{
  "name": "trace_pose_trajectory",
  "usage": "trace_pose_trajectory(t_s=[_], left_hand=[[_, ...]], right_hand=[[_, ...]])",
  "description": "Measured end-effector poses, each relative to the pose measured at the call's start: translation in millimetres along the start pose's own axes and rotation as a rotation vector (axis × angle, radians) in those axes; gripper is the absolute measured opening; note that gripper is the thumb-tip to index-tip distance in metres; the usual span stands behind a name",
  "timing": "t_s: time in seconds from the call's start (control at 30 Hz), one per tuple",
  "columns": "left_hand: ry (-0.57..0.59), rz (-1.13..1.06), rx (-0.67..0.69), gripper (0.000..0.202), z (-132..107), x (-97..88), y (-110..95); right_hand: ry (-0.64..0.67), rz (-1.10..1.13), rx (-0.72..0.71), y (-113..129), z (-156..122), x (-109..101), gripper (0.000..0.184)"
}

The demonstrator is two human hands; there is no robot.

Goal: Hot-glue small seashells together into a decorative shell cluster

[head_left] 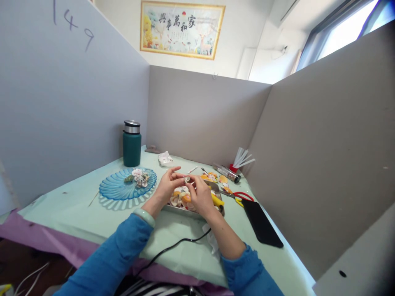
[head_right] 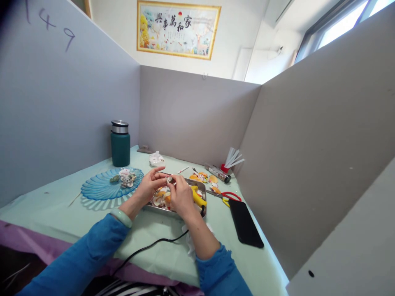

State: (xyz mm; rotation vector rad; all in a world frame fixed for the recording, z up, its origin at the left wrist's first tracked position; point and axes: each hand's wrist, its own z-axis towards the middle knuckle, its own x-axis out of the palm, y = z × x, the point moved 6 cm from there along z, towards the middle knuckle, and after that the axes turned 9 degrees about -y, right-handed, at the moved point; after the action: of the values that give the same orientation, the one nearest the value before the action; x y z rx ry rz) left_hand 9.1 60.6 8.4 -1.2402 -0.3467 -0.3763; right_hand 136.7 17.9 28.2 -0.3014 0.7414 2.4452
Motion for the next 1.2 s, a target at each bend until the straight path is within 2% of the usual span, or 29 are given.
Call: trace_pose_trajectory(t_s=[0.27, 0.4, 0.6, 0.8, 1.0, 1.2], left_hand=[[-0.032, 0.044, 0.035, 0.064, -1.4, 0.5, -0.9], [0.012, 0.008, 0.032, 0.062, -1.8, 3.7, -0.1], [0.058, -0.002, 0.061, 0.062, -3.2, 6.7, -4.1], [0.051, 0.012, 0.075, 0.061, -4.6, 5.6, -7.0], [0.042, -0.024, 0.014, 0.062, -4.2, 3.7, -4.1], [0.06, -0.077, -0.057, 0.059, -4.7, 4.6, -3.2]], right_hand=[[-0.026, 0.009, 0.02, -1.7, -1.2, -0.2, 0.024], [-0.062, 0.065, 0.085, -2.8, 1.9, -4.5, 0.028], [-0.035, 0.148, 0.174, -4.3, 5.6, -5.3, 0.025], [-0.019, 0.162, 0.158, -4.1, 3.9, -4.0, 0.022], [-0.074, 0.196, 0.109, -0.2, 5.7, -9.3, 0.032], [-0.058, 0.275, 0.078, 2.8, 7.4, -9.2, 0.031]])
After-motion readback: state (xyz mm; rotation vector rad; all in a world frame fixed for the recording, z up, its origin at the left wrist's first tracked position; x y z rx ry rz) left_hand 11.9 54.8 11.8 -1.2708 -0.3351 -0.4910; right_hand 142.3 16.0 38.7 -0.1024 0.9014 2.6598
